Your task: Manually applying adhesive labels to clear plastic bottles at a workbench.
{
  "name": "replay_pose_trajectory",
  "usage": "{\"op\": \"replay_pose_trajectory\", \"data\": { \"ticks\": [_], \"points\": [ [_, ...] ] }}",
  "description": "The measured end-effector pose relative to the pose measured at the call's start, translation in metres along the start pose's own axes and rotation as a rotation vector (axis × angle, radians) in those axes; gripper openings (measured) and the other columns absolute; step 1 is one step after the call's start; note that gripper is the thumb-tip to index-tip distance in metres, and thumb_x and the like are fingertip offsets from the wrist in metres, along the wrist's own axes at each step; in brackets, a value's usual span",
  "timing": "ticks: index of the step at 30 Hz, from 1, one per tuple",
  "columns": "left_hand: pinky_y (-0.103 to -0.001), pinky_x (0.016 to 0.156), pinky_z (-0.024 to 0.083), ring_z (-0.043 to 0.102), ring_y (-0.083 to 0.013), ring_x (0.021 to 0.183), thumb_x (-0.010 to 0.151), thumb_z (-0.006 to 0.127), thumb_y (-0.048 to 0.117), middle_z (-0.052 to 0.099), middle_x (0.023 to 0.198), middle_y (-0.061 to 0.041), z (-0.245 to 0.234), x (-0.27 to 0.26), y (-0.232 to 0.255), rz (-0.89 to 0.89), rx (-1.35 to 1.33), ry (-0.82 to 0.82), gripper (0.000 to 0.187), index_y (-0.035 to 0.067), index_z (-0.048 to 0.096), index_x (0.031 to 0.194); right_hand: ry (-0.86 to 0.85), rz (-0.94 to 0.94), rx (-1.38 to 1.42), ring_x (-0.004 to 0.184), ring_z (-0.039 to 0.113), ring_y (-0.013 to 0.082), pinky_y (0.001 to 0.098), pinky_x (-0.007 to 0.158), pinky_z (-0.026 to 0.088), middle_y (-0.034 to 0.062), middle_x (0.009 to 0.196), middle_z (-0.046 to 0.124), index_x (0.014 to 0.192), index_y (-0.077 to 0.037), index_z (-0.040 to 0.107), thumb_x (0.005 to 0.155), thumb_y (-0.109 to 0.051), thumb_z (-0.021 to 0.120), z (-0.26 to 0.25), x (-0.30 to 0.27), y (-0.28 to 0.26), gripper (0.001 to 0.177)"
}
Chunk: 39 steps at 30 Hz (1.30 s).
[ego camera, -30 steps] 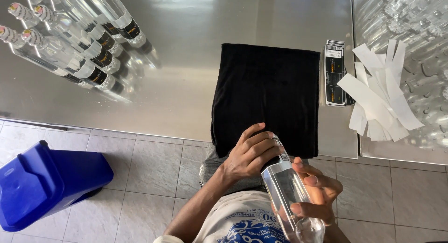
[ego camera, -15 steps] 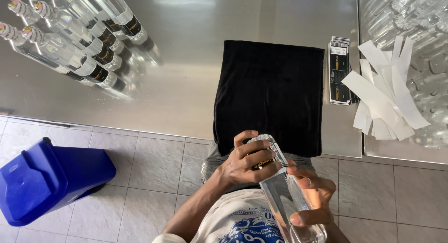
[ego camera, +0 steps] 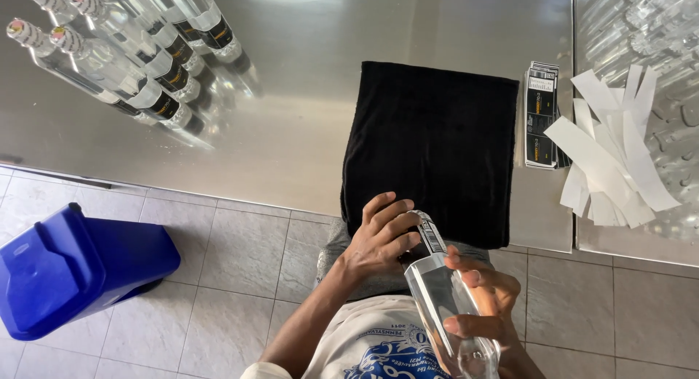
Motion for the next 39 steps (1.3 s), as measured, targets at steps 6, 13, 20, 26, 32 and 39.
{"op": "replay_pose_trajectory", "data": {
  "ticks": [6,13,20,26,32,39],
  "points": [
    [-0.067,0.126,0.046,0.056,-0.0385,0.14,0.104,0.08,0.026,0.052,0.143,-0.016,-0.016,-0.01,-0.011,-0.164,-0.016,0.125,0.07,0.018,0.034,0.157,-0.03,-0.216,-0.267,0.145,0.061,0.0328,0.0663,0.129,0.057,0.0082,0.153,0.044,0.122,-0.024,0.069,0.085,-0.023,0.094,0.037,0.043,-0.043,0.046],
    [-0.063,0.124,0.054,0.055,-0.0423,0.143,0.114,0.071,0.019,0.046,0.156,-0.023,-0.014,-0.026,-0.004,-0.239,-0.176,0.105,0.077,0.007,0.023,0.172,-0.135,0.14,-0.454,0.153,0.049,0.0318,0.0498,0.13,0.054,0.0154,0.156,0.04,0.141,-0.018,0.059,0.081,-0.038,0.091,0.07,0.111,-0.022,0.07],
    [-0.05,0.112,0.058,0.058,-0.0412,0.135,0.092,0.087,0.013,0.051,0.151,-0.03,-0.081,-0.081,-0.171,-0.768,-0.082,0.395,0.097,0.0,0.021,0.162,-0.253,0.313,-0.552,0.159,0.036,0.0311,0.0494,0.127,0.046,0.0149,0.167,0.029,0.164,-0.011,0.042,0.092,-0.044,0.074,0.068,0.119,0.012,0.086],
    [-0.061,0.128,0.037,0.039,-0.0433,0.156,0.087,0.093,0.021,0.041,0.168,-0.026,-0.153,-0.122,-0.33,-1.316,0.108,0.395,0.115,0.006,0.016,0.17,-0.115,0.449,-0.619,0.155,0.043,0.0265,0.0449,0.123,0.05,0.0121,0.164,0.034,0.155,-0.01,0.055,0.091,-0.032,0.075,-0.003,0.081,0.032,0.071],
    [-0.063,0.132,0.027,0.025,-0.0454,0.164,0.085,0.101,0.024,0.03,0.177,-0.026,-0.179,-0.118,-0.408,-1.199,0.255,0.37,0.127,0.008,0.009,0.172,0.097,0.5,-0.637,0.146,0.058,0.0287,0.0468,0.12,0.054,0.0127,0.16,0.035,0.145,-0.005,0.057,0.091,-0.017,0.074,-0.061,0.059,0.026,0.058],
    [-0.06,0.097,0.053,0.052,-0.0415,0.121,0.081,0.105,0.044,0.048,0.134,-0.021,-0.216,-0.104,-0.435,-1.077,0.642,0.289,0.109,0.002,0.039,0.156,0.183,0.416,-0.725,0.145,0.056,0.0305,0.0494,0.119,0.054,0.0141,0.161,0.031,0.142,-0.003,0.059,0.095,-0.016,0.073,-0.067,0.066,0.007,0.05]
  ]
}}
Point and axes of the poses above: each hand's wrist, its own x-axis towards the middle knuckle, its own z-axis out of the palm, y = z × x, the point moved 10 cm from there along x, towards the middle knuckle
